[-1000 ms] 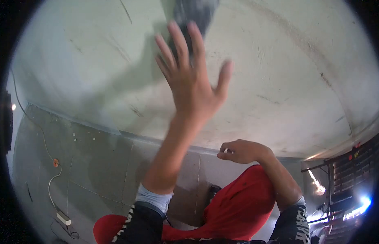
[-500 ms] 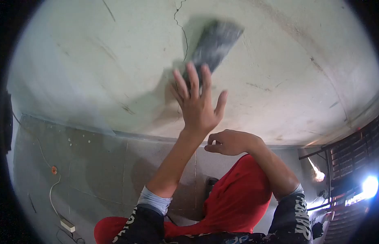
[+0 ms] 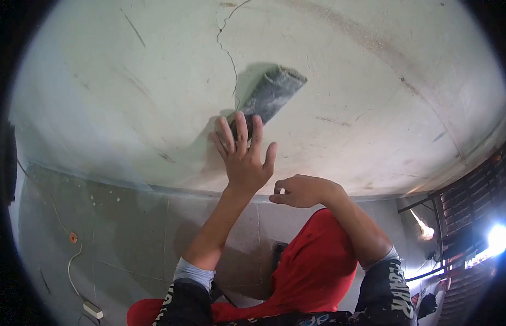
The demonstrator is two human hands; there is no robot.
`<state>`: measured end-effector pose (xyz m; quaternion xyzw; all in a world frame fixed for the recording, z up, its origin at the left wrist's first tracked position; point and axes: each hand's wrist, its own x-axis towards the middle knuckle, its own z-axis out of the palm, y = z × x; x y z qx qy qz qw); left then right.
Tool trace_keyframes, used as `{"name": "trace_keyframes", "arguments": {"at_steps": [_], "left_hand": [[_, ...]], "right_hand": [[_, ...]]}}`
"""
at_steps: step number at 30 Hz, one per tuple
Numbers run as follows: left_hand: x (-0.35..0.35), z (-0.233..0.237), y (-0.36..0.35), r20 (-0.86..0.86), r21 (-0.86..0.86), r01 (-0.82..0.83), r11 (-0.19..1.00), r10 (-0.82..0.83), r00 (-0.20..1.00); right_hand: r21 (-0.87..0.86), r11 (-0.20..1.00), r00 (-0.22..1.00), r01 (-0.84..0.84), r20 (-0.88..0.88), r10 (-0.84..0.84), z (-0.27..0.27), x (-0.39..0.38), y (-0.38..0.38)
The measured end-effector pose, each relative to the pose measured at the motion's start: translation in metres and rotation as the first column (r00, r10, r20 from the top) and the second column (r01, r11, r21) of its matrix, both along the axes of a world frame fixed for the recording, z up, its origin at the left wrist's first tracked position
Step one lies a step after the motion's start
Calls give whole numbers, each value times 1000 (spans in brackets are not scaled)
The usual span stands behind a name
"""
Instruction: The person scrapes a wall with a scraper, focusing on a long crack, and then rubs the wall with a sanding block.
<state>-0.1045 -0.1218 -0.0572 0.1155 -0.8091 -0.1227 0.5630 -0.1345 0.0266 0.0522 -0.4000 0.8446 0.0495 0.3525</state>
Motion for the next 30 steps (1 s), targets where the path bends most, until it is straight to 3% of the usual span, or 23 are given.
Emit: {"name": "trace_keyframes", "arguments": {"at_steps": [3,5,7,10,12,14,18,20,22,23,25,26,28,30], "left_hand": [[-6,73,6,-38,32,27,999,-26,999],[0,131,2,-49,59,81,995,-78,996],[2,159,-6,-128,-48,133,990,-139,982],[2,126,-12,-100,-37,43,998,-47,994],[5,77,-12,-81,1,-18,1000,18,997],[8,27,-16,-147,2,-30,1000,30,989],[20,6,-24,-222,3,-33,999,33,975],[25,19,-25,-377,86,79,993,-41,925],[35,30,-24,-402,110,101,989,-49,914],[40,36,-23,-491,177,247,953,-132,861],[43,34,-19,-659,259,538,802,-261,706],[46,32,-14,-662,257,535,805,-257,704],[59,42,-6,-779,381,738,557,-238,581],[69,54,-2,-786,413,739,532,-202,585]], "right_hand": [[-11,1000,1000,10,4,-10,-5,1,-4],[-125,990,998,-63,-16,61,-27,-14,0],[-129,991,999,-43,-13,42,-35,-21,2],[-130,988,995,-80,-62,72,-28,-24,5],[21,1000,996,1,-87,1,-18,-18,4],[45,999,997,-24,-78,28,-10,-13,2],[20,1000,1000,19,3,-19,-7,-4,-4],[5,999,999,38,0,-38,-8,-5,-5],[5,1000,1000,28,-15,-27,-13,-12,-3],[12,999,999,30,-31,-29,-14,-15,-1],[13,1000,999,27,-33,-26,-15,-18,3],[16,999,999,34,-27,-33,-15,-18,4],[23,999,999,38,-18,-38,-13,-17,3],[1,999,999,36,-8,-36,-12,-17,4]]}}
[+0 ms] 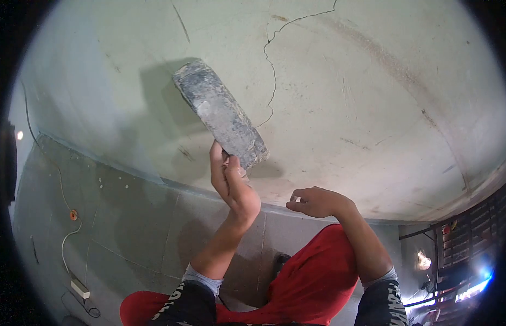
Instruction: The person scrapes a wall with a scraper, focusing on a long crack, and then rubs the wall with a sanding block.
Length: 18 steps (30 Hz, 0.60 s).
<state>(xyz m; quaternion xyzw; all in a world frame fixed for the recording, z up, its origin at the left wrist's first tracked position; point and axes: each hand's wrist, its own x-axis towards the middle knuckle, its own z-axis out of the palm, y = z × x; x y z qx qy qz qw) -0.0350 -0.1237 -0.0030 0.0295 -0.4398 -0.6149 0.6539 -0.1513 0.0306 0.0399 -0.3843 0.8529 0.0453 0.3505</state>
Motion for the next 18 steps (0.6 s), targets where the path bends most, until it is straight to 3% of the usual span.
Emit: {"name": "trace_keyframes", "arguments": {"at_steps": [3,16,18], "left_hand": [[5,10,-2,-101,162,152,975,-137,985],[11,12,-17,-73,176,262,949,-253,965],[21,14,-25,176,68,365,928,-371,912]], "right_hand": [[-1,1000,1000,6,3,-6,2,2,1],[-117,993,1000,10,-19,-12,15,11,8],[-291,957,997,-4,-73,-18,15,11,10]]}}
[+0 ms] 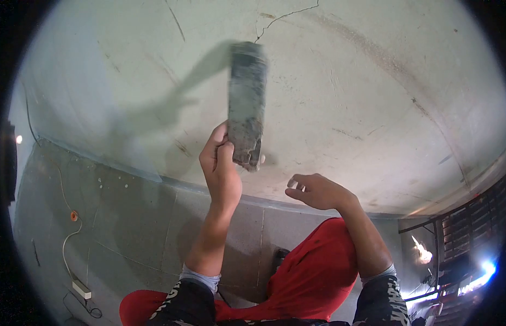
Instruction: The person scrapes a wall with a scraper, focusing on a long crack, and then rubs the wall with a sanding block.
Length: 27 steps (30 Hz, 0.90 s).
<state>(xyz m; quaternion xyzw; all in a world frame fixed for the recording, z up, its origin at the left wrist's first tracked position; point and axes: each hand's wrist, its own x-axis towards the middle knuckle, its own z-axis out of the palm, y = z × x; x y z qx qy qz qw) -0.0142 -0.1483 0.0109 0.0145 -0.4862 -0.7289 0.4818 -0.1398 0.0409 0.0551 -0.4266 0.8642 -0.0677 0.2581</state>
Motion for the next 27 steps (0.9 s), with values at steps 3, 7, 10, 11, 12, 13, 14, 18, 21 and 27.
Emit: {"name": "trace_keyframes", "arguments": {"at_steps": [3,7,10,11,12,13,14,18,21,27], "left_hand": [[3,6,-2,61,-79,59,995,-54,997],[26,26,-5,242,-33,257,966,-242,940],[39,35,-12,364,-67,362,930,-315,877],[45,39,-13,470,-144,371,917,-266,841],[50,41,-14,567,-219,387,896,-206,798],[54,42,-18,568,-222,386,895,-204,798],[57,43,-22,581,-251,413,876,-205,788],[65,46,-34,624,-358,491,794,-188,759],[53,42,-29,593,-426,578,696,-268,760],[17,22,-15,672,-500,689,525,-267,691]], "right_hand": [[-256,967,1000,12,-17,-17,11,10,1],[-627,778,968,20,-182,-172,16,24,-1],[-682,654,746,-328,-612,-264,24,31,0],[-591,658,621,-467,-749,-233,26,37,2],[-476,657,471,-585,-858,-203,26,42,3],[-482,661,448,-575,-862,-238,21,50,3],[-483,660,448,-576,-861,-240,19,53,4],[-460,539,394,-706,-887,-241,16,53,6],[-468,642,511,-607,-849,-137,23,67,9],[-63,812,597,-580,-711,371,37,63,25]]}}
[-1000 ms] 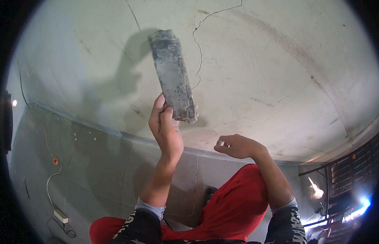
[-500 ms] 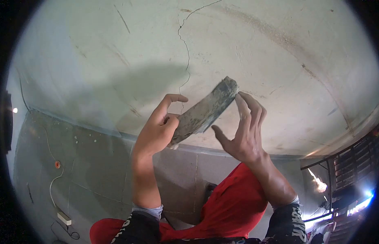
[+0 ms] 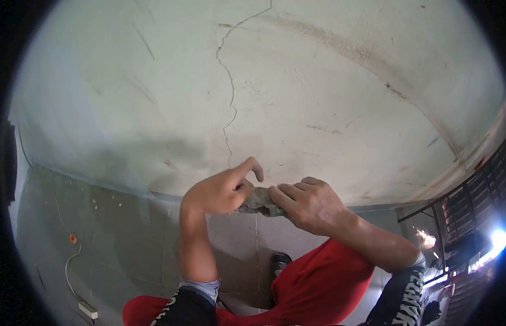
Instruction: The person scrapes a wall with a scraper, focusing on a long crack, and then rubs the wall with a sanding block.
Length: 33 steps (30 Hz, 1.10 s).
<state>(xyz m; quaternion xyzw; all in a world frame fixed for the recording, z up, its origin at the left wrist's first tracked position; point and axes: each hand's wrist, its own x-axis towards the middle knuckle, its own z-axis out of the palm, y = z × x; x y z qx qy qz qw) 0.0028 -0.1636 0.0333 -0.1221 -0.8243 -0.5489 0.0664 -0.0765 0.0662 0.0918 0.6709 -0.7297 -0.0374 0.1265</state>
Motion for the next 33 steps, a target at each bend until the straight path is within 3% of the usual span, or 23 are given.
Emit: {"name": "trace_keyframes", "arguments": {"at_steps": [3,6,8,12,16,17,19,21,24,25,26,29,31,33], "left_hand": [[-18,-7,5,141,0,110,994,-109,984],[-34,-20,10,98,125,114,986,-126,987],[-38,-16,13,207,194,7,981,-48,977],[-50,-23,48,338,350,22,937,-148,930],[-77,-28,93,267,428,125,895,-258,929],[-85,-27,100,262,440,169,882,-306,915],[-95,-24,108,237,419,221,881,-341,910],[-99,-16,115,196,490,297,820,-435,879],[-105,-10,118,103,456,340,823,-428,898],[-103,-8,117,68,455,363,813,-438,896],[-99,-4,115,72,457,351,817,-428,901],[-90,5,106,65,562,285,777,-384,921],[-83,18,104,31,530,137,837,-181,983],[-64,31,96,117,419,32,908,-88,989]], "right_hand": [[-49,999,990,3,143,4,-4,-16,0],[-36,995,966,96,246,-84,-19,-34,-2],[-34,994,954,103,286,-89,-34,-41,1],[-5,988,936,153,320,-143,-71,-41,41],[-18,966,887,259,400,-230,-69,-36,91],[-19,965,888,261,396,-233,-66,-38,105],[-92,980,964,177,218,-153,-61,-40,127],[-125,974,966,188,204,-160,-49,-40,135],[-65,978,976,199,102,-192,-31,-47,131],[-154,983,994,98,64,-89,-30,-54,128],[-237,971,1000,-8,20,13,-29,-60,124],[-269,962,998,-38,46,53,-20,-69,105],[-329,941,996,-78,6,85,-23,-77,100],[-338,935,992,-113,-100,83,-24,-82,96]]}}
